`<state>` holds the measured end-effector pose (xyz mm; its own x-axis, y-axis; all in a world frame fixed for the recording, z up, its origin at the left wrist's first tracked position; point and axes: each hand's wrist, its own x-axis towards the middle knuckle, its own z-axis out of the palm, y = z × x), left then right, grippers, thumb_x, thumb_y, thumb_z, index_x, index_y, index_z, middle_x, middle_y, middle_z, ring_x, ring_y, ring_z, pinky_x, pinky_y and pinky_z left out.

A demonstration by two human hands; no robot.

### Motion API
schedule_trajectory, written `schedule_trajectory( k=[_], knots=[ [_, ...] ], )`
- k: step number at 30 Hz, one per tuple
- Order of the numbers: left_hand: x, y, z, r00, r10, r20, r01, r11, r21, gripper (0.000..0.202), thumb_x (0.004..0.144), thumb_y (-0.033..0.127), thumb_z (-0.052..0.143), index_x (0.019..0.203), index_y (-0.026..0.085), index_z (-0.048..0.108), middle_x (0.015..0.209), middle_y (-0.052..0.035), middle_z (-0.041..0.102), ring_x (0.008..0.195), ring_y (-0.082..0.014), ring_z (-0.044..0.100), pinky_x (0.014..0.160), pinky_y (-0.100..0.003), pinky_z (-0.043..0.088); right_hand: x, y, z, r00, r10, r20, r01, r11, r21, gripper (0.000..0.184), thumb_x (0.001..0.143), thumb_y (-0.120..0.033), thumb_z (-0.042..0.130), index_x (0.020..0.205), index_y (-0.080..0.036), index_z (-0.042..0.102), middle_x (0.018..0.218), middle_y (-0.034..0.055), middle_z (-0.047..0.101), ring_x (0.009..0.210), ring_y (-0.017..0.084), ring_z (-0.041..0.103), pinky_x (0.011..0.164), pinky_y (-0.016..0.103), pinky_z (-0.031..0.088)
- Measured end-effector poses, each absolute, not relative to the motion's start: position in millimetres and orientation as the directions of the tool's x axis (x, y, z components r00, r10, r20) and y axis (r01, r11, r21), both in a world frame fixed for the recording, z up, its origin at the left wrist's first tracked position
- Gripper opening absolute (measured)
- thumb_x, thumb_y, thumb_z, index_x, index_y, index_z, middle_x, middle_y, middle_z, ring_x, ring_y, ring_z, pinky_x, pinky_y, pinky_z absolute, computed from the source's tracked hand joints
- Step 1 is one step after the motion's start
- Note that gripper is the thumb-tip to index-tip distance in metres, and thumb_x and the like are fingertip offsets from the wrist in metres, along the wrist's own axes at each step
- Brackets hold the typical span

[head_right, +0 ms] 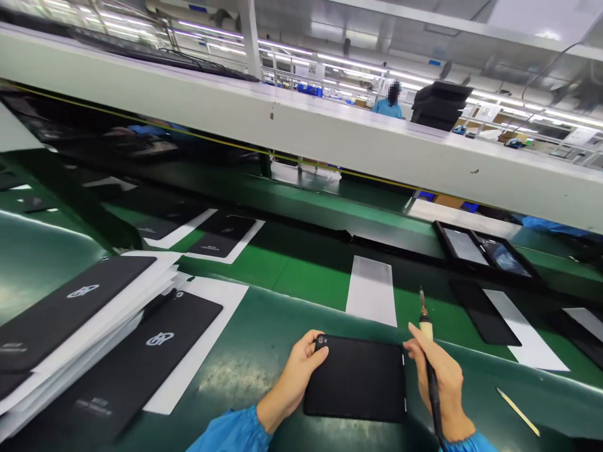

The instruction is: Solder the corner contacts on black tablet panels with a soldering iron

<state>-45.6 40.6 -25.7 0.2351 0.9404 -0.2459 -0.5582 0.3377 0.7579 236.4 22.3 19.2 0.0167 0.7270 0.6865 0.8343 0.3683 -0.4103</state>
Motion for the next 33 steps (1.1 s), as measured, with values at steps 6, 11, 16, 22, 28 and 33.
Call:
schedule_trajectory(
  k=[6,11,16,22,28,33],
  knots=[
    [-49.2,39.0,-8.9,0.288,0.930,-0.228,-0.540,0.354,0.764,0.028,0.070,0.026,0.076,0.091,0.017,0.060,0.079,-0.0035,0.073,0.070,-0.0181,0.069,0.069,-0.028,0.050,227.5,10.9,30.0,0.189,0.730,0.657,0.772,0.302,-0.559,0.038,0.092,-0.045,0.060,0.115,-0.017,0.071,0.087,0.0063,0.076,0.070,0.020,0.073,0.077,0.031,0.059],
    [-47.0,37.5,-7.2,0.276,0.934,-0.228,-0.529,0.346,0.775,0.030,0.073,0.030,0.075,0.093,0.020,0.054,0.071,0.0003,0.072,0.061,-0.0164,0.069,0.060,-0.025,0.049,202.8,17.1,29.4,0.501,0.765,0.405,0.289,0.293,-0.911,0.036,0.088,-0.040,0.065,0.111,-0.012,0.068,0.087,0.0113,0.076,0.072,0.024,0.073,0.065,0.036,0.059],
    [-46.8,36.4,-6.4,0.261,0.933,-0.248,-0.512,0.352,0.784,0.034,0.072,0.031,0.077,0.091,0.021,0.050,0.069,0.0019,0.072,0.055,-0.0149,0.067,0.057,-0.025,0.050,180.0,21.0,18.2,0.469,0.871,0.144,-0.096,0.212,-0.973,0.034,0.085,-0.043,0.070,0.104,-0.015,0.067,0.070,0.0051,0.071,0.054,0.016,0.064,0.049,0.027,0.050],
    [-46.7,37.0,-1.7,0.239,0.931,-0.278,-0.502,0.363,0.785,0.035,0.072,0.027,0.076,0.093,0.020,0.050,0.069,0.0017,0.072,0.055,-0.0144,0.066,0.058,-0.025,0.052,164.8,-0.7,12.3,0.378,0.875,0.303,0.108,0.283,-0.953,0.029,0.091,-0.043,0.062,0.095,-0.016,0.071,0.070,0.0064,0.072,0.056,0.018,0.066,0.051,0.031,0.053],
    [-46.4,35.4,2.3,0.211,0.935,-0.284,-0.493,0.353,0.795,0.033,0.070,0.027,0.077,0.091,0.019,0.052,0.067,0.0019,0.071,0.054,-0.0135,0.065,0.057,-0.023,0.050,153.9,-15.0,21.3,0.123,0.868,0.481,0.497,0.366,-0.787,0.007,0.083,-0.027,0.071,0.086,-0.023,0.076,0.086,0.0057,0.077,0.079,0.022,0.073,0.072,0.033,0.060],
    [-45.3,32.8,-5.7,0.189,0.940,-0.284,-0.498,0.341,0.797,0.033,0.071,0.028,0.077,0.091,0.020,0.052,0.071,-0.0001,0.072,0.059,-0.0148,0.066,0.059,-0.024,0.049,154.6,-15.1,15.9,0.125,0.875,0.467,0.554,0.329,-0.764,0.014,0.083,-0.036,0.070,0.086,-0.024,0.077,0.088,0.0051,0.078,0.077,0.023,0.075,0.067,0.030,0.062]
  ],
)
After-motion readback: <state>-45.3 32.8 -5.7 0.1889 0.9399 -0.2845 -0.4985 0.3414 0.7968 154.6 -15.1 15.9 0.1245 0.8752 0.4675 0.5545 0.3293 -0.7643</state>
